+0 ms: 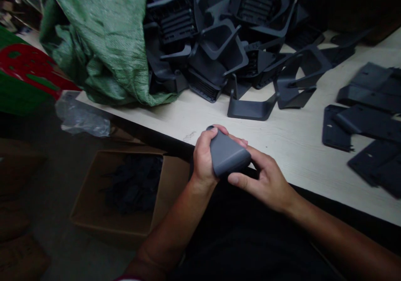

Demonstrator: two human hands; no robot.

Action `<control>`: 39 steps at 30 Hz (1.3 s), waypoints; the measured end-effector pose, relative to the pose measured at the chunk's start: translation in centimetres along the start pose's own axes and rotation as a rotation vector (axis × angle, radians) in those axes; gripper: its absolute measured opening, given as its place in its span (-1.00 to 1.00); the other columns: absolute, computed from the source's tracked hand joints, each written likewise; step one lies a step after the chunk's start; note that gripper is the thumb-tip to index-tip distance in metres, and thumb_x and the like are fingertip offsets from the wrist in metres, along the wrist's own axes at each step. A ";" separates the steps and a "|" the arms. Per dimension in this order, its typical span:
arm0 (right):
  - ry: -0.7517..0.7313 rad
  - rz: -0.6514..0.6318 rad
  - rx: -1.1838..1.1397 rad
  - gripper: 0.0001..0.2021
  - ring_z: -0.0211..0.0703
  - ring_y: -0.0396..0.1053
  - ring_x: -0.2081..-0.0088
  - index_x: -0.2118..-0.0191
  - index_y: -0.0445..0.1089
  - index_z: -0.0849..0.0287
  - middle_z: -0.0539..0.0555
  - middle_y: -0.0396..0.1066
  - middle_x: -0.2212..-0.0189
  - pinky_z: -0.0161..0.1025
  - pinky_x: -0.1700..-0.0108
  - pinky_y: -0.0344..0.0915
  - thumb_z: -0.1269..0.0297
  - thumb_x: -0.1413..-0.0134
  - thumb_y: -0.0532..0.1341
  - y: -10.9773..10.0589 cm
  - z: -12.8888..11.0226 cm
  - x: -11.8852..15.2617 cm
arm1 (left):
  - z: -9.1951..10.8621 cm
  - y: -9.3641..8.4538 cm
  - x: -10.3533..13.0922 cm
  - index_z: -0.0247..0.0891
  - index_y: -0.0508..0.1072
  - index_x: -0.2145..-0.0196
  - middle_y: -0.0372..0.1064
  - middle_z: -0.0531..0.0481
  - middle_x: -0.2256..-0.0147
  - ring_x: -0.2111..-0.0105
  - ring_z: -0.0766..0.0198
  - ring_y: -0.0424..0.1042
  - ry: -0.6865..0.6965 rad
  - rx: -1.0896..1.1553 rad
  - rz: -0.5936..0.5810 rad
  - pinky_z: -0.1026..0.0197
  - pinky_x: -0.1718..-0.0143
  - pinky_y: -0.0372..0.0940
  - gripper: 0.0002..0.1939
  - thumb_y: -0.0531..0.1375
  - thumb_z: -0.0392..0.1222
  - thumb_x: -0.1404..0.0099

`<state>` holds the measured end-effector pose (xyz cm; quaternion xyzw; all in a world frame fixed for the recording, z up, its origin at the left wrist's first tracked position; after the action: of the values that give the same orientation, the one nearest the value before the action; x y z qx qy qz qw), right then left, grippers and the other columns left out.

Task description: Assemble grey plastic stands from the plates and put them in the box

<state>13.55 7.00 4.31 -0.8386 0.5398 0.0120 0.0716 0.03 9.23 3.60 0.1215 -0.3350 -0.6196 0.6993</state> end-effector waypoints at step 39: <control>0.132 -0.124 -0.107 -0.62 0.08 0.54 -0.12 -0.16 0.59 0.03 0.08 0.62 -0.07 -0.08 -0.23 0.39 0.02 -0.33 0.39 -0.4 1.4 0.0 | 1.3 -1.7 1.2 -0.17 0.46 0.28 0.54 -0.03 0.47 0.30 0.06 0.61 0.218 -0.072 0.159 0.11 0.18 0.45 -0.74 0.13 0.04 -0.40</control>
<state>13.98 7.37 2.95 -0.8720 0.4891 -0.0189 -0.0084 -2.08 8.10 3.89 0.1363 -0.2431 -0.5569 0.7824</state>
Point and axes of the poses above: each hand's wrist, its own x-axis away from the middle knuckle, its own y-axis out of the palm, z = x × y, the point moved 5 cm from there along -x, towards the middle knuckle
